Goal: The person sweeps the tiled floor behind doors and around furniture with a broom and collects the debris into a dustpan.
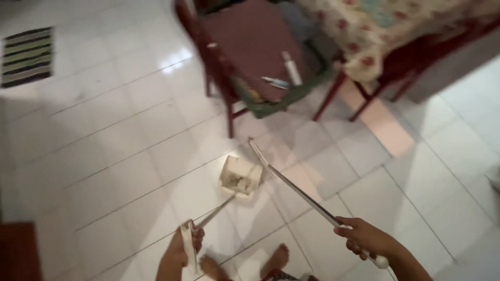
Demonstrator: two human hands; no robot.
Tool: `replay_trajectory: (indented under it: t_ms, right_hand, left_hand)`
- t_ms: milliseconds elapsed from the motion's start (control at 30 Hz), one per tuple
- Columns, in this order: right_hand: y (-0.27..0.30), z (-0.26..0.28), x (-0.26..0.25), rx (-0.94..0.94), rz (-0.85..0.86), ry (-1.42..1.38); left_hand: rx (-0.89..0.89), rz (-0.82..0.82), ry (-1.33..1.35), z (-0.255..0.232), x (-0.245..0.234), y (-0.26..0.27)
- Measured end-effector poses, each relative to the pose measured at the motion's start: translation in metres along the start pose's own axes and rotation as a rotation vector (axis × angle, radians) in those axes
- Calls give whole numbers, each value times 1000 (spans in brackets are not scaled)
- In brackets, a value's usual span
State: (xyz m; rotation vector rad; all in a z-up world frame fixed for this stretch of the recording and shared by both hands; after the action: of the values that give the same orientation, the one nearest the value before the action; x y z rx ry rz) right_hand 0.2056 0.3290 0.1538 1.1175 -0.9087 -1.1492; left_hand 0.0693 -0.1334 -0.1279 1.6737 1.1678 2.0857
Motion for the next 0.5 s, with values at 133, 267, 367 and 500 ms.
replay_trajectory:
  t_ms: [133, 267, 367, 500]
  right_hand:
    - [-19, 79, 71, -26, 22, 79]
    - [-43, 155, 156, -144, 74, 74]
    - [-64, 209, 217, -195, 101, 71]
    - [-93, 271, 284, -245, 115, 44]
  left_hand:
    - [110, 48, 103, -8, -72, 49]
    - [30, 260, 274, -22, -99, 83]
    - [320, 79, 134, -68, -144, 105]
    - [318, -26, 177, -106, -186, 129]
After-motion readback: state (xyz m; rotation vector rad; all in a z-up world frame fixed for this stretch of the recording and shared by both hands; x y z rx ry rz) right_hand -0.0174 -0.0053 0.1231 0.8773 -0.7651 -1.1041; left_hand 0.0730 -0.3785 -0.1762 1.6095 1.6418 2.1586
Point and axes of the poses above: each hand's wrist, its own y-axis away from the middle knuckle, its own x-axis out of the palm, z = x × y, the point moved 10 cm from there along -y, towards the middle knuckle, and after that the axes turned 15 degrees about z, right-handed, at the moved point
